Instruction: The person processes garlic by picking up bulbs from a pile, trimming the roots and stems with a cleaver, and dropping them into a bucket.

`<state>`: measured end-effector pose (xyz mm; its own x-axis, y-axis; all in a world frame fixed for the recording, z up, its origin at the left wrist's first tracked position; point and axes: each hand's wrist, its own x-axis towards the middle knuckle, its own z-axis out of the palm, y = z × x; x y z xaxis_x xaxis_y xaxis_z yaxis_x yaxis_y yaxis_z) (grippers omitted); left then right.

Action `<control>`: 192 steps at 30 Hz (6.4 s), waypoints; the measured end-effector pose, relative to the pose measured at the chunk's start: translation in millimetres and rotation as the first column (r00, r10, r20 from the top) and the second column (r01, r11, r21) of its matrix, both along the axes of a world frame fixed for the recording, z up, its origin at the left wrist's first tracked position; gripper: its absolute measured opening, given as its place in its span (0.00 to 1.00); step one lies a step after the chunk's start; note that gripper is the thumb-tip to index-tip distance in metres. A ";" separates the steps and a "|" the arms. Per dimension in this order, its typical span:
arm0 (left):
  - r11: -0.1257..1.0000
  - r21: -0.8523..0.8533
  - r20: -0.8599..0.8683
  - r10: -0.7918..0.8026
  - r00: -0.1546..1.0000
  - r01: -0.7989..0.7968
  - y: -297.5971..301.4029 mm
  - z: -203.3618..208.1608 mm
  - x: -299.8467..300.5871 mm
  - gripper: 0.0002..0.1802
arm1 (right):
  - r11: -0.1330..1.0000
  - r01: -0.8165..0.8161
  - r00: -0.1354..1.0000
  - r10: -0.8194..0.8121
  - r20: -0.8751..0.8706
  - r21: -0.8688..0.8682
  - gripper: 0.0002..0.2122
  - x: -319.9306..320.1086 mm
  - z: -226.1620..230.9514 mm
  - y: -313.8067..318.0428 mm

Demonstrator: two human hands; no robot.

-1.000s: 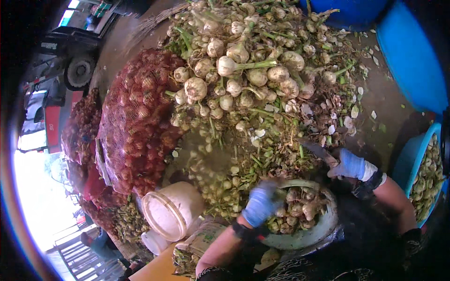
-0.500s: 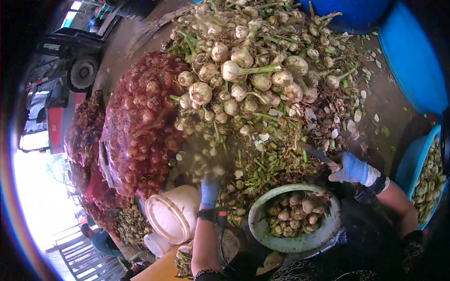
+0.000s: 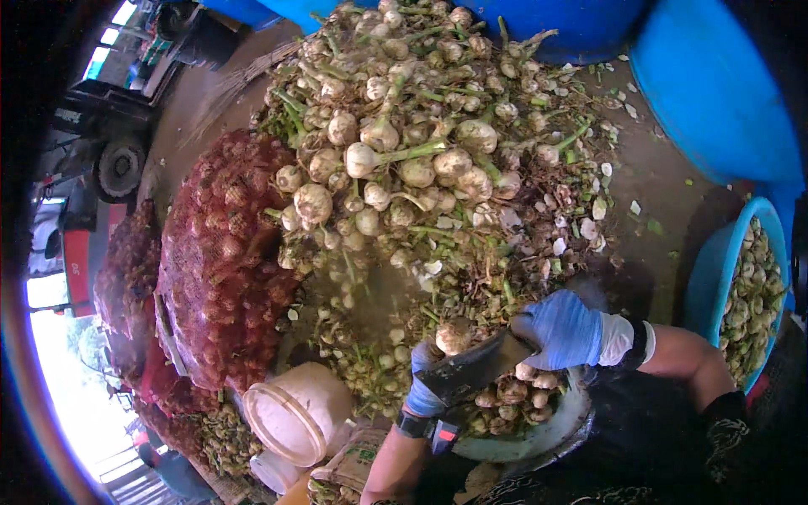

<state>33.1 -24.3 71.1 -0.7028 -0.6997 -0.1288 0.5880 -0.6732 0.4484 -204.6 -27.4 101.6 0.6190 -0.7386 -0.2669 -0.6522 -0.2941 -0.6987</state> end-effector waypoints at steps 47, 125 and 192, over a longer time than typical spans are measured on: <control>0.796 -0.606 0.658 0.500 -0.563 0.000 2.0 -144.1 263.7 0.21 | 0.882 0.466 0.884 -0.461 -0.080 0.070 0.11 -53.6 -69.3 25.2; 0.797 -0.414 0.909 0.383 0.163 0.439 6.6 -30.9 -68.4 0.07 | 0.580 0.277 0.778 -0.604 0.176 0.766 0.10 -64.1 -59.1 17.8; 0.466 0.778 -0.552 0.186 0.813 0.422 14.7 -20.9 -63.9 0.45 | 0.999 0.020 0.996 -0.016 -0.092 0.049 0.18 -51.6 -6.4 9.0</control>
